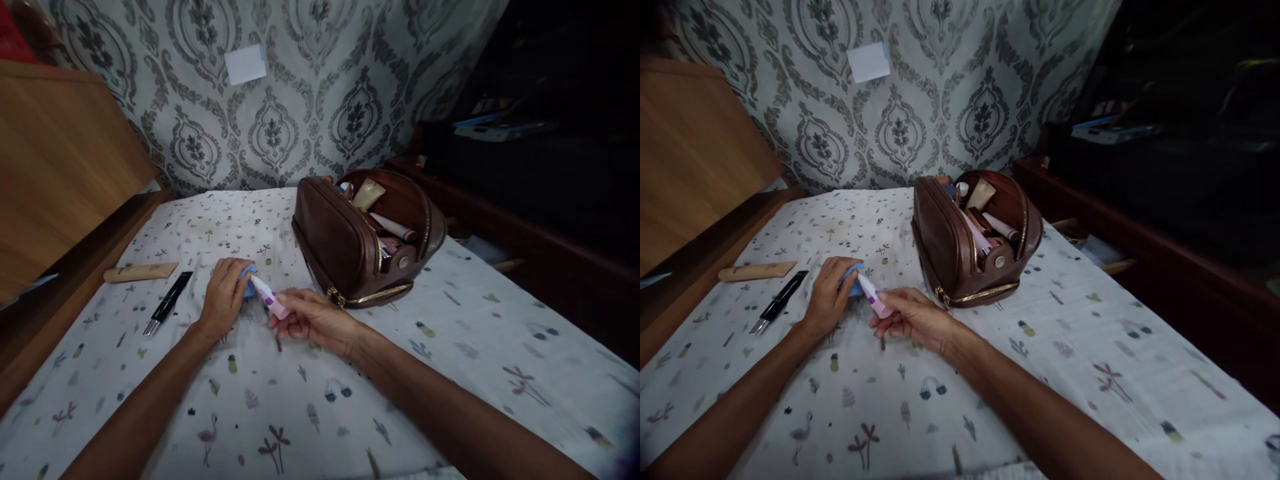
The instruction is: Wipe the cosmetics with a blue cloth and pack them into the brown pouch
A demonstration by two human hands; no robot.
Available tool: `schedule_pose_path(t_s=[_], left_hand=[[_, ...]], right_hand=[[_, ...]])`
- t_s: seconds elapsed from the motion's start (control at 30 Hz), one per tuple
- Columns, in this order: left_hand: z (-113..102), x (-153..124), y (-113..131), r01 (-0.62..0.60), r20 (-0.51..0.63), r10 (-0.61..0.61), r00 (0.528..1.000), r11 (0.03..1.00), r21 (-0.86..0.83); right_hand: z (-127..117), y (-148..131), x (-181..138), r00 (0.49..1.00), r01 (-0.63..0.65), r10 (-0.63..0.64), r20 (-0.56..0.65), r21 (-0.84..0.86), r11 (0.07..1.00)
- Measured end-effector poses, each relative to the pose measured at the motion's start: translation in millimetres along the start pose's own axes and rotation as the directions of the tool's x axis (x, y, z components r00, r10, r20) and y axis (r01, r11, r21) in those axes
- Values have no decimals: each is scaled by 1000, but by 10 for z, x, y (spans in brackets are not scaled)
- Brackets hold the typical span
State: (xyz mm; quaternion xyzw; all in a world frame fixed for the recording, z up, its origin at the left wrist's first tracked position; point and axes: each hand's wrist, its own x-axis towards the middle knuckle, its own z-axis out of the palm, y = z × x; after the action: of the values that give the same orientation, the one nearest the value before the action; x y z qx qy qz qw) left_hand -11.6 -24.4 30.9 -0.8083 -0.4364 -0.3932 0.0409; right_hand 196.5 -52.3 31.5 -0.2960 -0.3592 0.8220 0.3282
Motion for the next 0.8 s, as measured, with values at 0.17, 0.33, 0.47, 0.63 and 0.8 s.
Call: schedule_pose_path(t_s=[0.17, 0.33, 0.47, 0.63, 0.8], left_hand=[[61, -60, 189, -13, -32, 12, 999, 999, -44], [116, -104, 347, 11, 79, 14, 997, 951, -309], [91, -82, 348, 48, 84, -15, 996, 911, -409], [65, -74, 330, 6, 69, 22, 997, 922, -388], [82, -73, 301, 144, 14, -149, 989, 920, -365]], right_hand=[[3, 30, -1, 997, -31, 23, 74, 105, 994], [2, 12, 4, 996, 85, -87, 20, 109, 990], [6, 15, 14, 990, 132, -138, 36, 128, 983], [16, 31, 24, 988, 142, -150, 31, 180, 973], [52, 12, -11, 993, 120, -119, -12, 112, 986]])
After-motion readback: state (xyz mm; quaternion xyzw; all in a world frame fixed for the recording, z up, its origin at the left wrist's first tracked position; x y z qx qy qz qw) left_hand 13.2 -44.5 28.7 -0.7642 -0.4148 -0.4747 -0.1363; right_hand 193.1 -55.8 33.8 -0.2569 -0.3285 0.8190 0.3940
